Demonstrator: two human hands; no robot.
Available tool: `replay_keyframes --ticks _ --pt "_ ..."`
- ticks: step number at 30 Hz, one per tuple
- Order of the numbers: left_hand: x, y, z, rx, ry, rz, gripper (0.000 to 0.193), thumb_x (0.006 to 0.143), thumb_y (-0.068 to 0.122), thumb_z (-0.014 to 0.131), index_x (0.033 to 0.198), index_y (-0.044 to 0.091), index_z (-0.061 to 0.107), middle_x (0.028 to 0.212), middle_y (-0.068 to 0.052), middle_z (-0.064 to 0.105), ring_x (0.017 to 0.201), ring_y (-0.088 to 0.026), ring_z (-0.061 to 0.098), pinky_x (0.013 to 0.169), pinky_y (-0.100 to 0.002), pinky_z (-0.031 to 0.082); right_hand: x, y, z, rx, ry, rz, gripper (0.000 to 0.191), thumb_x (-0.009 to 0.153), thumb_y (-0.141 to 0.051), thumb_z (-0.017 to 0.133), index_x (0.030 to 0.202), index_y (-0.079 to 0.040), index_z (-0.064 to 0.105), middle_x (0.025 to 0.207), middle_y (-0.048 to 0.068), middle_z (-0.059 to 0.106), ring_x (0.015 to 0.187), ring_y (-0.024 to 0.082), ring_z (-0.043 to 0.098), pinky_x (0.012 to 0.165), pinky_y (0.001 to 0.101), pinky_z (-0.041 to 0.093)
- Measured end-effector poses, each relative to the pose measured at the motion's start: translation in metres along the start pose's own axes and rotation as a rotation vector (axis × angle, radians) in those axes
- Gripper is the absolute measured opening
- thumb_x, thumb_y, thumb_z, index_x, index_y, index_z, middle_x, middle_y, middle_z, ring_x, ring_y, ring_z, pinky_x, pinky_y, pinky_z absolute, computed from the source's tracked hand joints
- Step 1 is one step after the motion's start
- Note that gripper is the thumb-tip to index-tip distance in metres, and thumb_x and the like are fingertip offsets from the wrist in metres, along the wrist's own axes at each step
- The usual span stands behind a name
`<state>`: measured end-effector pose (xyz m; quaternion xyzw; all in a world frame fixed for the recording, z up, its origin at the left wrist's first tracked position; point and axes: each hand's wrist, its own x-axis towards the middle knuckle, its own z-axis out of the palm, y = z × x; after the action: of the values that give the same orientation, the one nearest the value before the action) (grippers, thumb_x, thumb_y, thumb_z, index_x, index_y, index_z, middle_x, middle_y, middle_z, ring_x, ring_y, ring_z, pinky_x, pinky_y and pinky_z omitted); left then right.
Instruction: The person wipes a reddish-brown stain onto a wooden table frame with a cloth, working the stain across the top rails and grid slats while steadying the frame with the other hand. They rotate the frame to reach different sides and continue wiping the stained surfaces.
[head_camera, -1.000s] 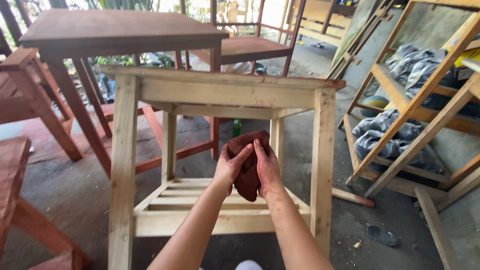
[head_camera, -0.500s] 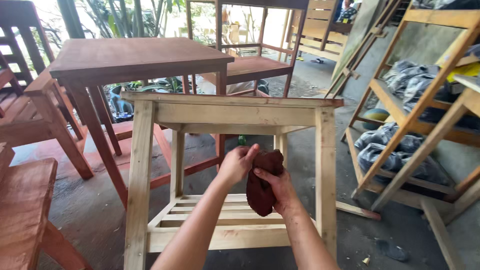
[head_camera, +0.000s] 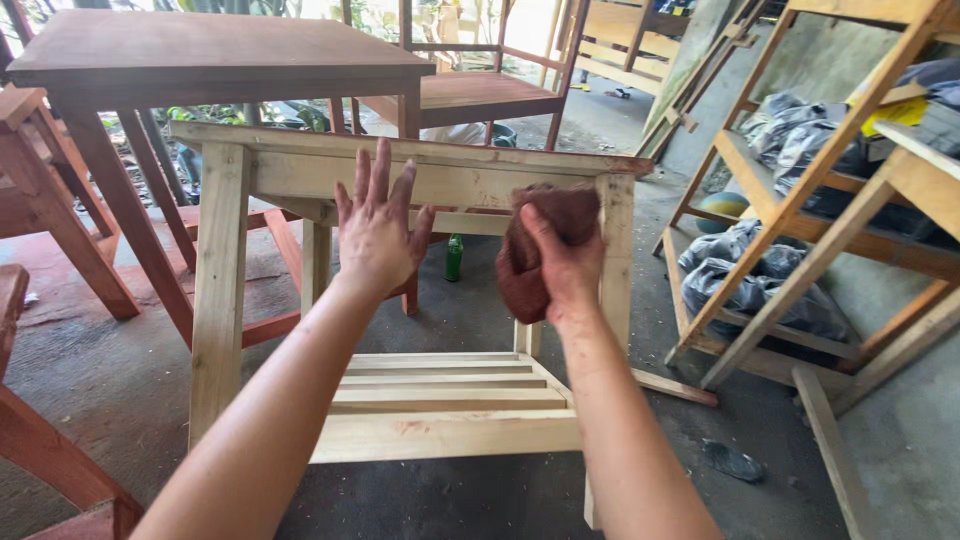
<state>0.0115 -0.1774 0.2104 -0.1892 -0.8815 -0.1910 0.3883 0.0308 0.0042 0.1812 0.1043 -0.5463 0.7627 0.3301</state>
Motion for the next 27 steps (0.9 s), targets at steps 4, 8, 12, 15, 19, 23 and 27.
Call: replay_keyframes --ticks 4,8,12,15,19,23,27 --pt "0.052 -0.005 0.022 -0.021 0.068 0.024 0.065 0.1 0.036 0.051 0.159 0.01 0.039 0.172 -0.016 0.012 0.158 -0.043 0.011 0.122 -0.067 0.015 0.057 0.007 -0.014 -0.039 0.051 -0.068 0.051 0.081 -0.013 0.087 0.125 -0.007 0.062 0.115 0.005 0.071 0.1 0.015 0.068 0.089 0.0318 0.058" --pt "0.095 0.0 0.038 -0.008 -0.008 -0.059 0.065 0.102 0.036 0.05 0.16 0.012 0.032 0.171 -0.015 0.009 0.155 -0.041 0.01 0.118 -0.067 0.014 0.097 0.011 -0.021 0.059 0.1 -0.069 0.054 0.082 -0.01 0.086 0.127 -0.006 0.057 0.115 0.005 0.069 0.1 0.016 0.069 0.09 0.0316 0.059" --pt "0.113 -0.006 0.036 -0.15 -0.131 -0.186 0.071 0.096 0.038 0.05 0.161 0.019 0.029 0.171 -0.011 0.009 0.157 -0.038 0.009 0.118 -0.066 0.014 0.119 0.008 -0.017 -0.065 0.211 -0.093 0.053 0.089 -0.016 0.078 0.136 -0.008 0.055 0.12 0.002 0.068 0.107 0.015 0.065 0.096 0.0316 0.053" --pt "0.125 -0.016 0.016 -0.061 -0.25 -0.229 0.071 0.096 0.04 0.05 0.16 0.021 0.027 0.171 -0.009 0.006 0.156 -0.037 0.006 0.119 -0.066 0.011 0.134 -0.007 -0.004 -0.346 0.119 -0.185 0.041 0.099 -0.026 0.071 0.133 -0.006 0.061 0.125 0.004 0.067 0.119 0.02 0.062 0.105 0.0364 0.048" --pt "0.156 -0.033 -0.026 0.028 -0.414 -0.322 0.07 0.095 0.044 0.05 0.158 0.025 0.026 0.171 -0.005 0.004 0.156 -0.034 0.003 0.119 -0.065 0.01 0.165 -0.045 0.027 -1.009 0.016 -0.237 0.05 0.095 -0.047 0.069 0.126 -0.009 0.068 0.114 0.01 0.073 0.115 0.031 0.064 0.107 0.0496 0.044" --pt "0.178 -0.045 -0.069 0.03 -0.459 -0.361 0.07 0.096 0.045 0.049 0.16 0.025 0.027 0.171 -0.005 0.004 0.157 -0.033 0.003 0.118 -0.066 0.01 0.192 -0.084 0.066 -1.36 -0.054 -0.295 0.066 0.084 -0.056 0.073 0.128 -0.007 0.069 0.106 0.014 0.077 0.111 0.041 0.061 0.102 0.0703 0.022" --pt "0.203 -0.045 -0.097 0.074 -0.616 -0.398 0.072 0.096 0.05 0.05 0.159 0.025 0.027 0.17 -0.007 0.006 0.156 -0.033 0.004 0.119 -0.064 0.01 0.214 -0.118 0.09 -1.411 -0.129 0.014 0.064 0.079 -0.06 0.075 0.12 -0.011 0.067 0.093 0.013 0.076 0.099 0.036 0.069 0.097 0.0573 0.046"
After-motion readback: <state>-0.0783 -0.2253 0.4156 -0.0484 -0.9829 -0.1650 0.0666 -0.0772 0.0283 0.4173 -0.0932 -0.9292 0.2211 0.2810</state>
